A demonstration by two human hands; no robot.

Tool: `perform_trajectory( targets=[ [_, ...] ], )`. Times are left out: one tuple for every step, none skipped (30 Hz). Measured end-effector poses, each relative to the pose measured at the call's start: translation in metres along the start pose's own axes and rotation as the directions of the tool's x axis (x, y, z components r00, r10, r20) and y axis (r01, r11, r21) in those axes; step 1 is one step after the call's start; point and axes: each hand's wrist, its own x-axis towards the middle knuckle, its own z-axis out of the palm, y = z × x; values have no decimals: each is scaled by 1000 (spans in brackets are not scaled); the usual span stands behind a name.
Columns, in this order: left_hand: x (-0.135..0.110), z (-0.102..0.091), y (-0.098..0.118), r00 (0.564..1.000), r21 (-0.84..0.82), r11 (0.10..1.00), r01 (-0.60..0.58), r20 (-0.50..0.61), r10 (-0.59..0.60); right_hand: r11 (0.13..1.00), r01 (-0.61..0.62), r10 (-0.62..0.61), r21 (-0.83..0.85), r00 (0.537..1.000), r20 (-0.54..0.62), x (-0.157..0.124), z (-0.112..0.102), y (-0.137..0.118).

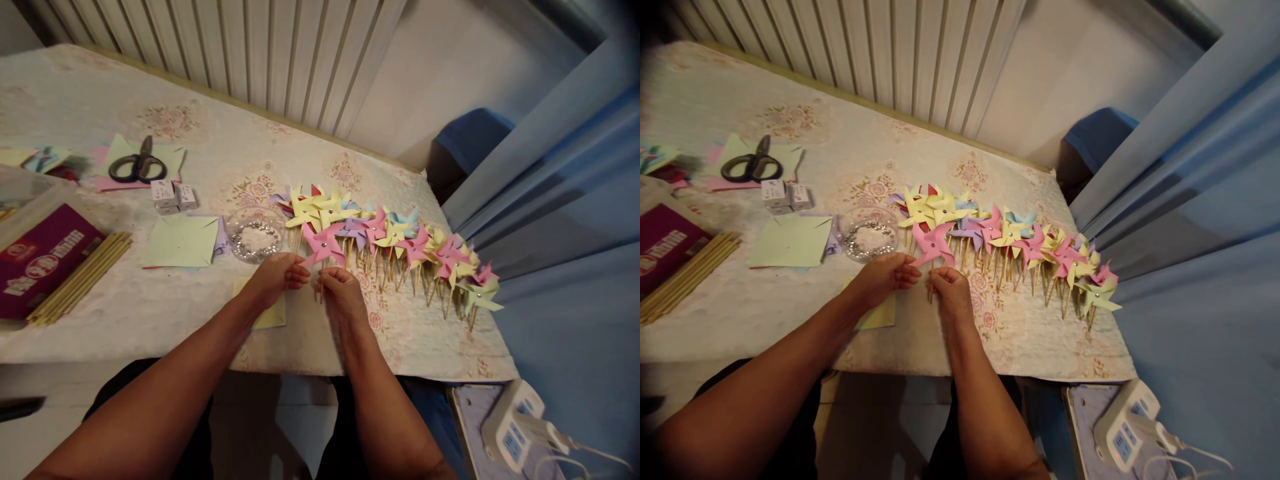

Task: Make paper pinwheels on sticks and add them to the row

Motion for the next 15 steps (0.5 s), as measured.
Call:
perform_trajectory(
  targets=[
    [0, 0, 0, 999, 2, 1000, -30, -14, 30, 1000, 0, 0, 3, 1000, 1, 0, 0, -1],
    [0, 1, 1, 997, 17, 998, -67, -31, 68, 1000, 1, -1, 7, 1000, 2, 0, 0, -1],
    [-1, 1, 1, 993, 42, 993, -107, -45, 109, 1000, 0, 0, 13, 1000, 4, 0, -1, -1],
    [0, 1, 0, 987, 74, 986, -148, -52, 152, 1000, -3, 3, 22, 1000, 6, 0, -1, -2],
    [0, 1, -1, 979, 111, 975, -193, -52, 200, 999, -7, 7, 33, 1000, 7, 0, -1, -3],
    [0, 2, -2, 968, 149, 959, -240, -43, 249, 999, -13, 12, 46, 1000, 8, -1, -1, -3],
    [0, 2, -3, 954, 187, 939, -288, -31, 299, 998, -20, 19, 59, 1000, 11, -1, 0, -4],
    [0, 3, -4, 938, 227, 915, -334, -19, 347, 997, -28, 27, 71, 999, 17, -1, 0, -5],
    [0, 4, -5, 922, 268, 889, -371, -11, 387, 996, -36, 34, 81, 999, 28, -2, 0, -5],
    [0, 4, -6, 907, 309, 864, -398, -5, 420, 995, -43, 39, 88, 998, 39, -2, 0, -6],
    [0, 5, -6, 895, 345, 841, -417, -2, 445, 994, -49, 45, 93, 998, 50, -2, 1, -6],
    [-1, 6, -6, 885, 377, 820, -431, -1, 465, 994, -54, 49, 99, 997, 57, -2, 1, -6],
    [-1, 7, -6, 875, 403, 802, -442, -2, 483, 993, -59, 53, 105, 997, 62, -3, 2, -5],
    [-2, 7, -6, 864, 424, 784, -454, -5, 503, 992, -65, 58, 111, 996, 66, -3, 2, -5],
    [-3, 8, -6, 852, 442, 766, -466, -9, 524, 991, -70, 62, 118, 996, 70, -3, 3, -4]
  ],
)
